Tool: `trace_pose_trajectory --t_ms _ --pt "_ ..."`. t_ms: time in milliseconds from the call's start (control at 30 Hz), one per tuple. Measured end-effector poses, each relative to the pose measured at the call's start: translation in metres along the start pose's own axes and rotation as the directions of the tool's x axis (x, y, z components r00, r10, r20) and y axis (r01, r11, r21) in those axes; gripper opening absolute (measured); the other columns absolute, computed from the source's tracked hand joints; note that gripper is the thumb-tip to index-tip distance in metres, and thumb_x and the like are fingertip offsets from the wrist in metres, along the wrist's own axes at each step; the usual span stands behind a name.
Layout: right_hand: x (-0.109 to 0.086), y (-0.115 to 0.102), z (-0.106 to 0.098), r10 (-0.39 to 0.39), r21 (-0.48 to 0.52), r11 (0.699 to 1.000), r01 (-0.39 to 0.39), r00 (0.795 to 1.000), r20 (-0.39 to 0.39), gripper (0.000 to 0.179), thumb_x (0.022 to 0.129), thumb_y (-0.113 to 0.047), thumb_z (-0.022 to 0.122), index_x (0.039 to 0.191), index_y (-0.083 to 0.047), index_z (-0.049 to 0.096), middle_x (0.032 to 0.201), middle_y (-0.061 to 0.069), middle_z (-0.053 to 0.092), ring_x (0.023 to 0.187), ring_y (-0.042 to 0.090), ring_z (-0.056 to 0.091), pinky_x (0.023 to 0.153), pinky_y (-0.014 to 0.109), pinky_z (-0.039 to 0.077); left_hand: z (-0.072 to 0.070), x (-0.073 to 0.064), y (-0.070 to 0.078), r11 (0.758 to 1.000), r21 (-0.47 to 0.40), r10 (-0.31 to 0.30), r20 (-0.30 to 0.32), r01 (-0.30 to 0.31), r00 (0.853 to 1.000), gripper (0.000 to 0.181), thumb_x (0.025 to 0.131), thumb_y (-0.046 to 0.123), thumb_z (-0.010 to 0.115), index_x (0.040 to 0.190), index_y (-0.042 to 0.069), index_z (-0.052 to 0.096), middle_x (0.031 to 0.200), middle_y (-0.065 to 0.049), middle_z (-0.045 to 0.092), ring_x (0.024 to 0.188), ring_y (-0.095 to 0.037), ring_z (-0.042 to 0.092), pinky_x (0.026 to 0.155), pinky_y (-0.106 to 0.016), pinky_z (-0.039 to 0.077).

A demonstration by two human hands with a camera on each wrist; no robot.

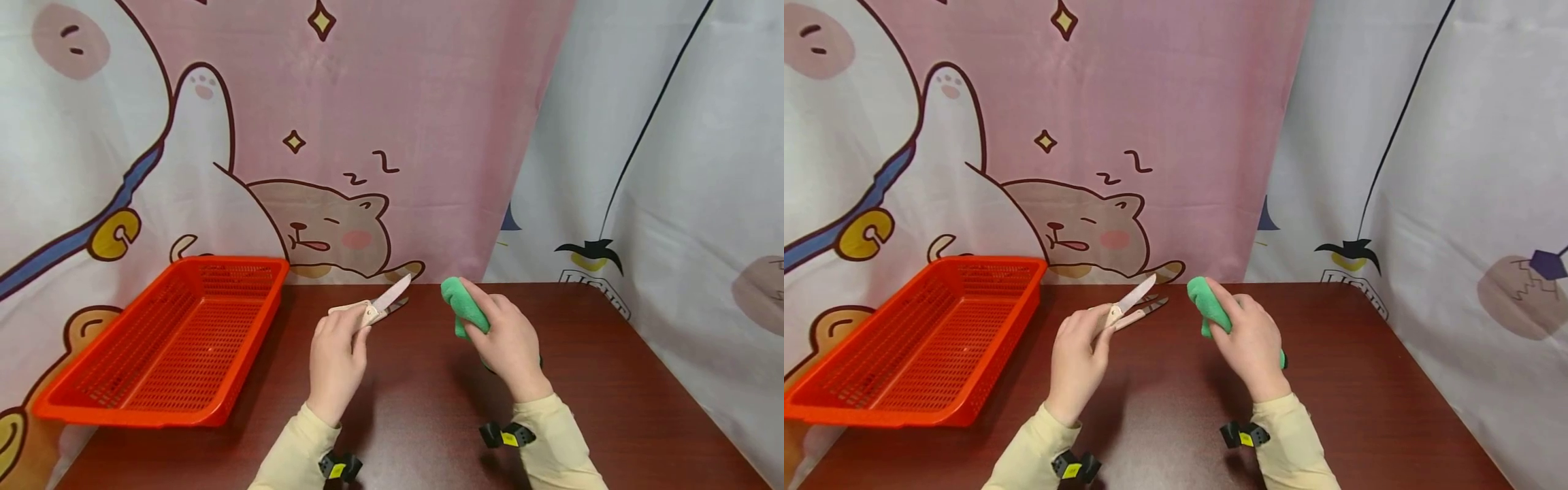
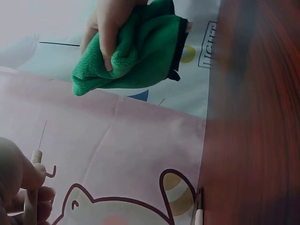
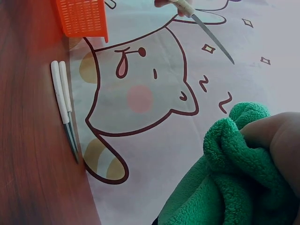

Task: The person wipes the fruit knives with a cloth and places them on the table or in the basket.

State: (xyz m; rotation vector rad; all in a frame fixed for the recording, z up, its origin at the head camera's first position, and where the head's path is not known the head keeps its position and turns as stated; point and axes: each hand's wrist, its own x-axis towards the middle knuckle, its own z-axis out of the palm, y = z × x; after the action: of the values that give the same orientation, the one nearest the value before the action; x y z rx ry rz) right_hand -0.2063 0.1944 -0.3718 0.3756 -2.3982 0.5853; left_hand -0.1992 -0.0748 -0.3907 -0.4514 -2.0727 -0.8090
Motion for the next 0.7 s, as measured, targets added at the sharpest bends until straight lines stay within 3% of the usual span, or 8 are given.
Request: trace_pose_trajectory --t_ms 300,533,700 --pt "0.0 -0.01 0.0 -0.03 0.028 0.999 0.032 0.997 -0.073 0.071 0.081 -0.013 0.078 0.145 -0.029 0.052 0.105 0.012 0.064 0.089 0.029 0.062 0.059 0.046 0.049 -0.002 0.0 0.005 0.986 0.148 0.083 -0.048 -0.075 0.995 0.036 0.079 0.001 0.079 0.113 0.009 0.07 0.098 -0.012 0.065 0.08 -0.032 0.058 0.065 -0.046 0.049" --pt "-0.002 -0.032 0.002 -0.143 0.038 0.988 0.15 0.978 -0.151 0.074 0.077 -0.01 0.08 0.144 -0.027 0.054 0.102 0.011 0.063 0.084 0.027 0.06 0.059 0.043 0.049 -0.001 -0.002 0.008 0.975 0.205 0.094 -0.057 -0.08 0.994 0.033 0.083 0.005 0.077 0.115 0.01 0.07 0.095 -0.011 0.065 0.078 -0.03 0.058 0.061 -0.043 0.048" --pt "-0.004 -0.052 0.008 -0.229 0.032 0.971 0.237 0.96 -0.162 0.073 0.075 -0.013 0.079 0.142 -0.026 0.055 0.1 0.011 0.061 0.08 0.027 0.06 0.06 0.043 0.051 -0.001 -0.003 0.011 0.97 0.224 0.112 -0.074 -0.093 0.991 0.029 0.086 0.006 0.073 0.115 0.009 0.071 0.094 -0.012 0.065 0.076 -0.03 0.058 0.059 -0.043 0.047"
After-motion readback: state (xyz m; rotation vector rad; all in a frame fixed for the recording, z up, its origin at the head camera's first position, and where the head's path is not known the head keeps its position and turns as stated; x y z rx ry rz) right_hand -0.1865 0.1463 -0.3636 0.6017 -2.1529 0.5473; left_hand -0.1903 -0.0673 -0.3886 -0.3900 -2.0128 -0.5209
